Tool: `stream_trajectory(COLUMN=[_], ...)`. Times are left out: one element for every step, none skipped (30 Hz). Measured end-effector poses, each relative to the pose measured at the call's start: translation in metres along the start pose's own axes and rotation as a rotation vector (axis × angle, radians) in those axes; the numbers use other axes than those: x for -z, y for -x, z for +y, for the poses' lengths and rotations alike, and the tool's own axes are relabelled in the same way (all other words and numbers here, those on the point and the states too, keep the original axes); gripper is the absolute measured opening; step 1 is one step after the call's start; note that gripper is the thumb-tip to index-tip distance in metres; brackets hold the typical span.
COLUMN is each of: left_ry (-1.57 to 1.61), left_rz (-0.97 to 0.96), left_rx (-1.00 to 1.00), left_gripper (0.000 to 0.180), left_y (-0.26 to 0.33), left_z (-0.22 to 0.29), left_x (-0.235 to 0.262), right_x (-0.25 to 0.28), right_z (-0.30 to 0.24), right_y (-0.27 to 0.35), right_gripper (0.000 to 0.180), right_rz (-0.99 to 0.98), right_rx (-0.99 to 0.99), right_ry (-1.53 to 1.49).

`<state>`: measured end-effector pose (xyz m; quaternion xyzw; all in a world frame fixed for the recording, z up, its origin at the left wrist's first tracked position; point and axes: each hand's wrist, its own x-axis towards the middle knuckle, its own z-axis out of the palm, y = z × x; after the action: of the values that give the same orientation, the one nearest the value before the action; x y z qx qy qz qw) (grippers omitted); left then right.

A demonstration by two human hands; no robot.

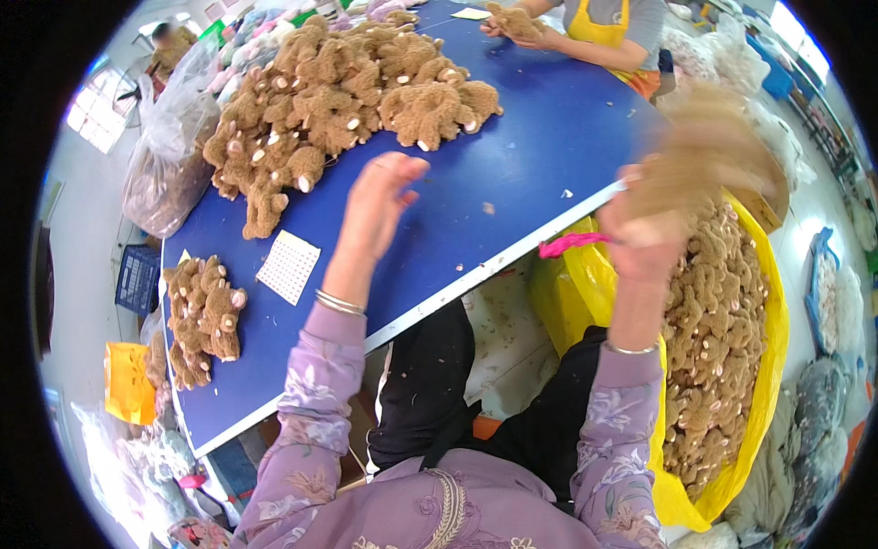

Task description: The person trims excess fabric from small brown stuffed animals using scissors. They pick up each toy, snip loose threads or edges, and place the finished items on a blue table. The process is repeated for multiple units in a factory setting.

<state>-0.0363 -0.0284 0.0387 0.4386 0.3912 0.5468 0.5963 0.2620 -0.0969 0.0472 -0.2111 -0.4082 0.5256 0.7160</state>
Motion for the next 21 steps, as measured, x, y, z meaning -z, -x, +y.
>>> stream_trajectory(left_ry=[-0.124,-0.257,-0.296,-0.341,-0.395,-0.448,-0.496,-0.544,-0.650,-0.756,-0.804,-0.851,-0.945,-1.039,-0.901,-0.759,-0.709,-0.661,-0.619,-0.585,-0.546], left_rz=[0.084,0.173,0.257,0.342,0.416,0.490,0.529,0.575,0.648,0.717,0.746,0.775,0.774,0.769,0.816,0.854,0.895,0.927,0.963,0.910,0.856], left_rx=[-0.093,-0.185,-0.239,-0.290,-0.372,-0.449,-0.575,-0.710,-0.763,-0.818,-0.781,-0.749,-0.650,-0.548,-0.513,-0.472,-0.317,-0.162,-0.003,0.044,0.090], left_gripper=[0.026,0.026,0.025,0.023,0.023,0.023,0.025,0.027,0.031,0.036,0.040,0.045,0.049,0.054,0.059,0.063,0.064,0.065,0.067,0.069,0.071], left_y=[-0.010,-0.019,-0.026,-0.031,-0.039,-0.047,-0.056,-0.062,-0.075,-0.086,-0.091,-0.095,-0.095,-0.094,-0.093,-0.096,-0.109,-0.115,-0.121,-0.126,-0.136], left_z=[0.008,0.017,0.027,0.038,0.050,0.062,0.076,0.096,0.116,0.136,0.154,0.173,0.185,0.196,0.204,0.201,0.185,0.170,0.157,0.153,0.147], left_x=[0.020,0.043,0.061,0.080,0.099,0.121,0.144,0.169,0.201,0.232,0.258,0.283,0.311,0.339,0.381,0.409,0.398,0.375,0.363,0.368,0.377], right_x=[0.005,0.006,0.005,0.002,-0.002,-0.008,-0.017,-0.025,-0.024,-0.023,-0.022,-0.022,-0.022,-0.022,-0.023,-0.022,-0.018,-0.011,-0.005,-0.004,-0.007], right_z=[-0.010,-0.013,-0.012,0.006,0.024,0.039,0.049,0.055,0.060,0.063,0.067,0.069,0.069,0.071,0.075,0.080,0.082,0.081,0.083,0.086,0.085], right_y=[-0.006,-0.009,-0.010,-0.006,-0.003,0.000,0.003,0.005,0.005,0.006,0.005,0.004,0.004,0.003,0.002,0.000,0.001,0.002,0.003,0.002,-0.002], right_gripper=[0.047,0.050,0.052,0.039,0.033,0.027,0.023,0.020,0.022,0.022,0.022,0.022,0.022,0.022,0.022,0.022,0.022,0.022,0.022,0.022,0.021], right_rz=[-0.131,-0.148,-0.159,-0.009,0.083,0.174,0.173,0.160,0.132,0.122,0.113,0.104,0.131,0.138,0.138,0.142,0.172,0.200,0.222,0.226,0.233], right_rx=[0.052,-0.031,-0.107,-0.200,-0.271,-0.346,-0.326,-0.302,-0.290,-0.254,-0.218,-0.179,-0.194,-0.165,-0.133,-0.104,-0.080,-0.076,-0.078,-0.085,-0.097], right_ry=[-0.275,-0.241,-0.202,0.007,0.286,0.568,0.570,0.569,0.572,0.596,0.616,0.634,0.642,0.636,0.623,0.614,0.649,0.678,0.702,0.708,0.767])
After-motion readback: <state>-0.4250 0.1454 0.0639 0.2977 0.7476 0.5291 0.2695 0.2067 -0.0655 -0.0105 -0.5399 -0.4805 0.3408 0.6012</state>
